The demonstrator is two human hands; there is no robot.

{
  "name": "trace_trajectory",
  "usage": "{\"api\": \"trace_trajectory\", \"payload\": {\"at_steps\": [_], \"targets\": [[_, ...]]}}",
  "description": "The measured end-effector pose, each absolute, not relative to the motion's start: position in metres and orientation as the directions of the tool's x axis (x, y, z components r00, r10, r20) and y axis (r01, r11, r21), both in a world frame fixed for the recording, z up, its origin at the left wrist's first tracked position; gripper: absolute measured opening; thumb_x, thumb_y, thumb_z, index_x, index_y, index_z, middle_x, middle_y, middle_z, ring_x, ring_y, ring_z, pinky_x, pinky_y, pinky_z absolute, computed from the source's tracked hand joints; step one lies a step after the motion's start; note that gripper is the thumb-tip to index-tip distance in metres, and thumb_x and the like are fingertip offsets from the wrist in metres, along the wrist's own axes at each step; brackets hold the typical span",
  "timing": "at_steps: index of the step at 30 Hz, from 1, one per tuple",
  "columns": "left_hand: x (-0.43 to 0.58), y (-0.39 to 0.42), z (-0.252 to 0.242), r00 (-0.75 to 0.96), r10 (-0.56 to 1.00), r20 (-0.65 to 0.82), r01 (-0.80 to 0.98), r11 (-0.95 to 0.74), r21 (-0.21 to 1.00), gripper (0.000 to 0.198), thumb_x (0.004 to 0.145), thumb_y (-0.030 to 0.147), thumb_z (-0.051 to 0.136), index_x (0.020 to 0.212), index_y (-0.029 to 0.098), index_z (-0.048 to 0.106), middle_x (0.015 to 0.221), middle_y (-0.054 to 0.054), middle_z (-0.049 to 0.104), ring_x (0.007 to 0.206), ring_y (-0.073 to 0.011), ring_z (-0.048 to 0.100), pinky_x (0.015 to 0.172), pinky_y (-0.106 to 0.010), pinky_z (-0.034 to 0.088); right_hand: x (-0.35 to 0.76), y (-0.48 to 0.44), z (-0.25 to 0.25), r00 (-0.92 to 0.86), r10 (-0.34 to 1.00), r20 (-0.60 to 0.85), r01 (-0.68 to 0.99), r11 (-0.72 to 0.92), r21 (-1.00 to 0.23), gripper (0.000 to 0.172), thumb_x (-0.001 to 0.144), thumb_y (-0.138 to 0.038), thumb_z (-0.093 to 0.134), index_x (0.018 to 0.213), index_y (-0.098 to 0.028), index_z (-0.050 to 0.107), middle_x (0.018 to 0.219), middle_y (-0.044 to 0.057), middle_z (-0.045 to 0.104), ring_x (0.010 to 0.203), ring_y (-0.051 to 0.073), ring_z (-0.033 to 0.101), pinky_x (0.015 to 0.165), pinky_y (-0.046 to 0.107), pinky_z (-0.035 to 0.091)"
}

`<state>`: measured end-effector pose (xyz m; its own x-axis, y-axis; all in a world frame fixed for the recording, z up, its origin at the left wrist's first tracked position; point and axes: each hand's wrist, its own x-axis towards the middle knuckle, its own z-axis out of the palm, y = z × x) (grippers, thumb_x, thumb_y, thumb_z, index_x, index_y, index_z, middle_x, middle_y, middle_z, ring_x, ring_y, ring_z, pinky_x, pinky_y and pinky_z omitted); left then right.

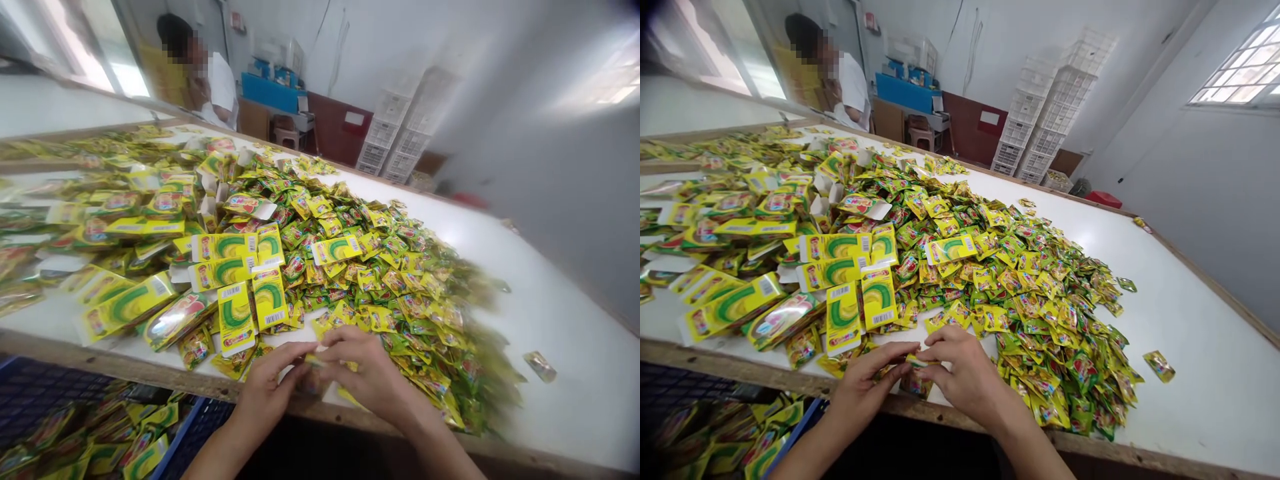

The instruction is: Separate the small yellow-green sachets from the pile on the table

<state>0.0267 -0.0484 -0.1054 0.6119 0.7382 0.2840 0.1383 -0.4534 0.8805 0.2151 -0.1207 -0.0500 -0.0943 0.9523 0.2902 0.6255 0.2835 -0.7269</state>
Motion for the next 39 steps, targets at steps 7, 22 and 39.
{"api": "trace_trajectory", "payload": {"at_steps": [7,22,39], "targets": [[0.022,-0.048,-0.112,0.636,0.671,0.382,0.076,-0.546,0.834,0.028,0.088,0.014,0.062,0.111,0.028,0.070,0.110,-0.003,0.074,0.108,-0.0198,0.066,0.095,-0.031,0.051,0.203,-0.149,-0.074,0.136,0.931,0.340,0.600,0.196,-0.776,0.020,0.088,-0.019,0.065,0.104,-0.027,0.073,0.096,0.005,0.070,0.090,0.018,0.065,0.079,0.029,0.052],[0.021,-0.042,-0.111,0.719,0.614,0.326,0.089,-0.547,0.832,0.025,0.091,0.013,0.055,0.111,0.026,0.062,0.114,-0.005,0.067,0.108,-0.0200,0.064,0.092,-0.032,0.051,0.191,-0.146,-0.084,0.262,0.878,0.401,0.532,0.215,-0.819,0.017,0.084,-0.016,0.068,0.099,-0.024,0.073,0.095,0.005,0.072,0.088,0.019,0.064,0.080,0.031,0.051],[0.034,-0.055,-0.113,0.653,0.757,-0.018,0.179,-0.131,0.975,0.036,0.082,0.031,0.069,0.117,0.027,0.059,0.109,0.000,0.074,0.100,-0.0185,0.069,0.087,-0.025,0.054,0.217,-0.146,-0.079,0.360,0.926,-0.114,-0.075,-0.094,-0.993,0.048,0.060,-0.018,0.085,0.103,-0.021,0.063,0.092,0.001,0.068,0.081,0.017,0.064,0.070,0.026,0.051]]}}
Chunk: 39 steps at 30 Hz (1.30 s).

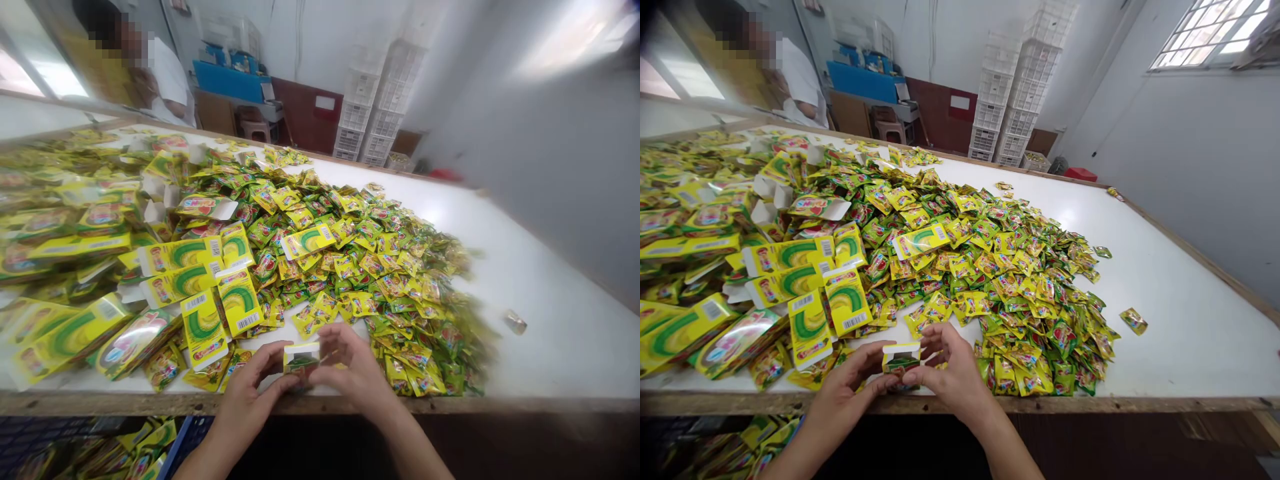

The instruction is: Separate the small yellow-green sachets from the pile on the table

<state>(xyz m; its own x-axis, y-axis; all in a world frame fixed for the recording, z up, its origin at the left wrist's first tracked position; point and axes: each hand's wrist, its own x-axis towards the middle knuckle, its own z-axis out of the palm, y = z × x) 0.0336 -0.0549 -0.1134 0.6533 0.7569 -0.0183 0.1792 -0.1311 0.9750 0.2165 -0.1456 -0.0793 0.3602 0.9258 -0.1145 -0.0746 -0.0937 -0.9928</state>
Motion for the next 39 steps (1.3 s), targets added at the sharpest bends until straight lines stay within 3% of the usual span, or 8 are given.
{"api": "trace_trajectory", "payload": {"at_steps": [5,10,15,20,23,29,34,39], "targets": [[0.036,-0.056,-0.106,0.634,0.772,-0.035,0.225,-0.141,0.964,0.020,0.089,0.036,0.060,0.104,0.024,0.065,0.091,0.001,0.074,0.089,-0.0176,0.069,0.077,-0.022,0.054,0.206,-0.155,-0.094,0.433,0.899,-0.062,0.101,-0.117,-0.988,0.019,0.069,-0.014,0.078,0.080,-0.020,0.065,0.074,-0.004,0.063,0.069,0.013,0.060,0.064,0.022,0.048],[0.027,-0.057,-0.112,0.661,0.749,0.052,0.293,-0.321,0.901,0.036,0.079,0.035,0.072,0.114,0.028,0.067,0.109,0.000,0.074,0.101,-0.0204,0.068,0.086,-0.024,0.053,0.201,-0.162,-0.097,0.478,0.860,0.181,0.312,0.026,-0.950,0.024,0.071,-0.009,0.075,0.087,-0.021,0.061,0.086,-0.001,0.062,0.076,0.015,0.060,0.066,0.023,0.049],[0.029,-0.060,-0.112,0.676,0.733,0.084,0.319,-0.392,0.863,0.021,0.081,0.036,0.070,0.100,0.027,0.072,0.097,0.002,0.077,0.089,-0.0183,0.071,0.081,-0.023,0.054,0.193,-0.176,-0.095,0.354,0.830,0.431,0.665,0.100,-0.740,0.010,0.087,-0.017,0.062,0.093,-0.023,0.065,0.083,0.003,0.063,0.078,0.019,0.061,0.072,0.028,0.047],[0.034,-0.062,-0.111,0.636,0.765,0.099,0.339,-0.393,0.855,0.030,0.076,0.038,0.074,0.104,0.026,0.072,0.092,0.002,0.077,0.083,-0.0193,0.071,0.074,-0.022,0.056,0.184,-0.180,-0.075,0.261,0.947,0.189,0.675,-0.040,-0.736,0.021,0.091,-0.022,0.058,0.110,-0.027,0.060,0.075,-0.002,0.069,0.063,0.015,0.063,0.062,0.023,0.043],[0.037,-0.064,-0.112,0.674,0.735,0.080,0.308,-0.377,0.874,0.030,0.078,0.036,0.073,0.105,0.026,0.072,0.100,0.001,0.077,0.093,-0.0206,0.071,0.082,-0.024,0.056,0.180,-0.180,-0.062,0.230,0.972,0.058,0.665,-0.113,-0.738,0.015,0.090,-0.021,0.055,0.104,-0.026,0.060,0.072,-0.003,0.069,0.059,0.014,0.062,0.057,0.021,0.040],[0.039,-0.066,-0.118,0.692,0.711,0.130,0.266,-0.417,0.869,0.031,0.075,0.026,0.074,0.106,0.028,0.073,0.105,0.001,0.077,0.098,-0.0217,0.072,0.088,-0.027,0.055,0.174,-0.179,-0.061,0.213,0.976,0.040,0.883,-0.174,-0.437,0.010,0.088,-0.020,0.053,0.090,-0.024,0.061,0.065,0.003,0.069,0.057,0.022,0.065,0.051,0.026,0.034],[0.042,-0.067,-0.114,0.704,0.702,0.112,0.252,-0.393,0.884,0.024,0.082,0.025,0.067,0.105,0.027,0.074,0.100,0.000,0.078,0.090,-0.0214,0.073,0.080,-0.027,0.057,0.176,-0.185,-0.065,0.181,0.955,0.233,0.777,0.007,-0.629,0.016,0.092,-0.018,0.051,0.099,-0.023,0.064,0.075,0.005,0.073,0.065,0.020,0.068,0.059,0.026,0.046],[0.046,-0.064,-0.111,0.705,0.707,0.049,0.268,-0.330,0.905,0.023,0.084,0.035,0.067,0.104,0.026,0.073,0.101,-0.001,0.077,0.095,-0.0232,0.071,0.084,-0.030,0.056,0.192,-0.185,-0.062,0.477,0.780,0.406,0.573,0.075,-0.816,0.021,0.091,-0.016,0.057,0.106,-0.025,0.069,0.091,0.006,0.071,0.082,0.019,0.067,0.072,0.028,0.053]]}}
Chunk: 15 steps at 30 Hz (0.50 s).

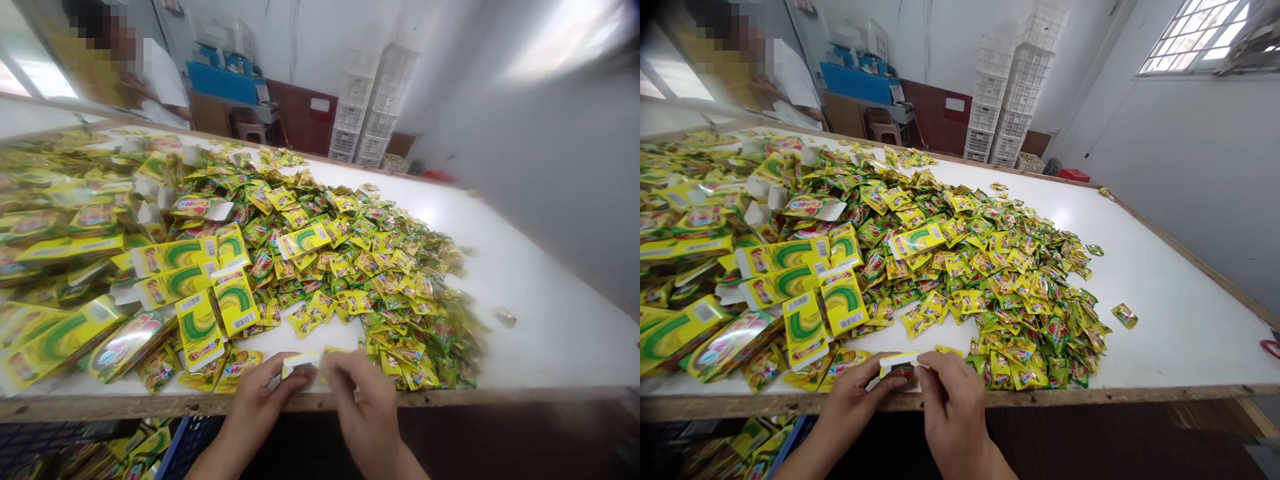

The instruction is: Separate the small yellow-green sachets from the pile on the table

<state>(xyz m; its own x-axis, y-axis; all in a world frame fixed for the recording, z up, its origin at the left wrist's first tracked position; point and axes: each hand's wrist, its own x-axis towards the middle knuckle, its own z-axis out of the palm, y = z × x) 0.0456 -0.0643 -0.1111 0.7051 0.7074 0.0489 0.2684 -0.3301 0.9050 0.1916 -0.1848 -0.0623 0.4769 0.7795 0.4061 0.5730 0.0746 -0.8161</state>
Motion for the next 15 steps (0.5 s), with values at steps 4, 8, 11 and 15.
{"api": "trace_trajectory", "payload": {"at_steps": [4,8,11,15], "targets": [[0.035,-0.063,-0.110,0.681,0.729,0.069,0.210,-0.285,0.935,0.054,0.084,0.034,0.067,0.136,0.030,0.053,0.134,-0.003,0.063,0.123,-0.0247,0.058,0.102,-0.036,0.047,0.205,-0.172,-0.066,0.469,0.836,0.285,0.418,0.074,-0.905,0.016,0.088,-0.019,0.064,0.099,-0.025,0.073,0.093,0.005,0.065,0.082,0.017,0.064,0.064,0.024,0.052],[0.027,-0.063,-0.103,0.636,0.764,0.108,0.248,-0.335,0.909,0.034,0.091,0.033,0.058,0.124,0.030,0.065,0.123,-0.002,0.070,0.112,-0.0225,0.066,0.097,-0.033,0.051,0.207,-0.160,-0.073,0.477,0.854,0.207,0.303,0.061,-0.951,0.007,0.082,-0.019,0.070,0.088,-0.023,0.071,0.090,0.003,0.066,0.078,0.016,0.064,0.063,0.023,0.050],[0.030,-0.062,-0.103,0.630,0.752,0.195,0.220,-0.413,0.884,0.031,0.091,0.028,0.058,0.121,0.031,0.068,0.118,-0.001,0.073,0.107,-0.0209,0.068,0.095,-0.030,0.052,0.207,-0.154,-0.073,0.459,0.864,0.206,0.300,0.067,-0.952,0.015,0.082,-0.015,0.068,0.095,-0.023,0.071,0.087,0.002,0.067,0.074,0.015,0.063,0.065,0.024,0.051],[0.035,-0.058,-0.109,0.665,0.679,0.311,0.131,-0.516,0.847,0.032,0.091,0.023,0.057,0.120,0.032,0.068,0.122,0.000,0.071,0.114,-0.0205,0.065,0.102,-0.032,0.048,0.207,-0.152,-0.067,0.359,0.882,0.305,0.420,0.139,-0.897,0.018,0.087,-0.012,0.059,0.091,-0.023,0.074,0.085,0.004,0.066,0.082,0.017,0.063,0.074,0.028,0.050]]}}
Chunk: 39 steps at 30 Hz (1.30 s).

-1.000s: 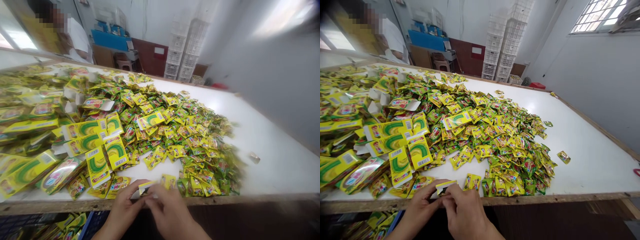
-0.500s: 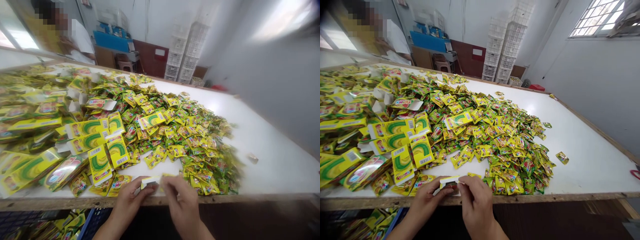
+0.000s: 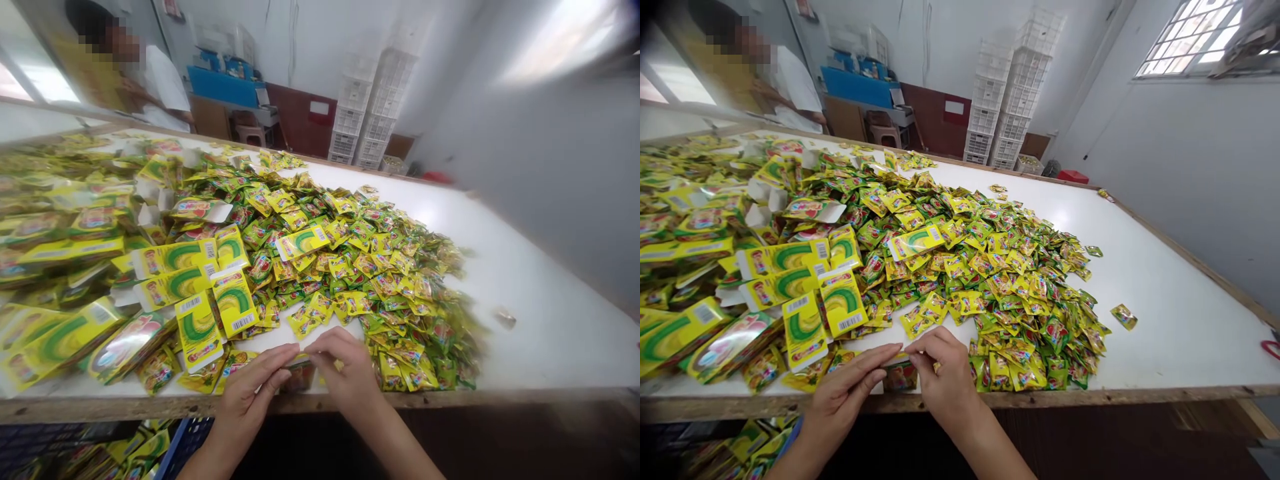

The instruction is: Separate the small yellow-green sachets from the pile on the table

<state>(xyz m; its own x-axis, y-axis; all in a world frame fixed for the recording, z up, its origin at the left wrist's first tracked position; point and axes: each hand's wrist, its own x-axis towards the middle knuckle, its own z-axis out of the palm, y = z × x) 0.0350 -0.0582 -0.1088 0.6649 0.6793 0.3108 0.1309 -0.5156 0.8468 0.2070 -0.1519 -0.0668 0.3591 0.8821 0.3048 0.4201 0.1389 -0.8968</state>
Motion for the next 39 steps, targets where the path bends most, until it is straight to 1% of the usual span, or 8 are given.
{"api": "trace_trajectory", "payload": {"at_steps": [5,8,11,17,22,27,32,39], "targets": [[0.036,-0.058,-0.107,0.629,0.749,0.209,0.192,-0.410,0.892,0.025,0.091,0.025,0.058,0.114,0.028,0.069,0.114,-0.002,0.073,0.108,-0.0203,0.067,0.096,-0.030,0.052,0.206,-0.156,-0.067,0.341,0.889,0.306,0.424,0.145,-0.894,0.019,0.086,-0.011,0.061,0.095,-0.023,0.073,0.089,0.004,0.066,0.083,0.017,0.064,0.076,0.028,0.052],[0.038,-0.059,-0.100,0.636,0.750,0.183,0.149,-0.352,0.924,0.017,0.090,0.025,0.059,0.103,0.026,0.070,0.109,-0.003,0.073,0.103,-0.0195,0.067,0.093,-0.028,0.053,0.205,-0.157,-0.073,0.332,0.901,0.280,0.414,0.128,-0.901,0.020,0.081,-0.011,0.068,0.095,-0.024,0.072,0.090,0.003,0.066,0.081,0.017,0.064,0.074,0.027,0.052],[0.040,-0.058,-0.095,0.652,0.741,0.163,0.097,-0.295,0.951,0.013,0.091,0.024,0.058,0.095,0.023,0.070,0.112,-0.005,0.071,0.105,-0.0195,0.067,0.093,-0.029,0.053,0.203,-0.159,-0.080,0.336,0.887,0.317,0.447,0.145,-0.882,0.023,0.079,-0.008,0.068,0.095,-0.024,0.072,0.091,0.003,0.065,0.086,0.017,0.063,0.078,0.028,0.051],[0.034,-0.052,-0.104,0.699,0.688,0.194,0.106,-0.368,0.924,0.021,0.085,0.024,0.067,0.105,0.027,0.071,0.109,-0.003,0.073,0.106,-0.0199,0.066,0.095,-0.030,0.053,0.195,-0.162,-0.087,0.362,0.856,0.370,0.496,0.159,-0.854,0.025,0.082,-0.006,0.063,0.096,-0.025,0.071,0.096,0.004,0.063,0.093,0.019,0.060,0.082,0.032,0.049],[0.031,-0.055,-0.104,0.649,0.757,0.077,0.154,-0.230,0.961,0.024,0.084,0.028,0.068,0.108,0.025,0.069,0.108,-0.003,0.073,0.101,-0.0201,0.069,0.090,-0.028,0.056,0.194,-0.161,-0.076,0.430,0.845,0.318,0.444,0.109,-0.889,0.013,0.084,-0.011,0.064,0.090,-0.022,0.068,0.086,0.003,0.064,0.082,0.018,0.059,0.072,0.029,0.049],[0.029,-0.056,-0.105,0.657,0.748,0.093,0.162,-0.260,0.952,0.023,0.083,0.028,0.068,0.106,0.025,0.071,0.106,-0.003,0.075,0.099,-0.0209,0.070,0.088,-0.029,0.057,0.198,-0.159,-0.067,0.456,0.839,0.297,0.482,0.048,-0.875,0.011,0.083,-0.014,0.065,0.081,-0.022,0.072,0.076,0.002,0.062,0.069,0.016,0.058,0.063,0.027,0.046],[0.030,-0.056,-0.105,0.658,0.748,0.085,0.176,-0.262,0.949,0.023,0.084,0.028,0.068,0.106,0.026,0.071,0.105,-0.002,0.076,0.098,-0.0195,0.070,0.087,-0.027,0.056,0.195,-0.161,-0.064,0.477,0.845,0.243,0.481,-0.020,-0.876,0.011,0.082,-0.014,0.067,0.079,-0.022,0.072,0.071,0.000,0.063,0.063,0.014,0.056,0.060,0.026,0.044],[0.032,-0.057,-0.105,0.647,0.758,0.079,0.122,-0.205,0.971,0.024,0.083,0.026,0.068,0.108,0.024,0.070,0.107,-0.003,0.075,0.098,-0.0201,0.070,0.088,-0.029,0.056,0.198,-0.162,-0.064,0.434,0.869,0.238,0.505,-0.016,-0.863,0.010,0.083,-0.015,0.066,0.079,-0.022,0.072,0.071,0.000,0.063,0.063,0.014,0.056,0.060,0.026,0.043]]}}
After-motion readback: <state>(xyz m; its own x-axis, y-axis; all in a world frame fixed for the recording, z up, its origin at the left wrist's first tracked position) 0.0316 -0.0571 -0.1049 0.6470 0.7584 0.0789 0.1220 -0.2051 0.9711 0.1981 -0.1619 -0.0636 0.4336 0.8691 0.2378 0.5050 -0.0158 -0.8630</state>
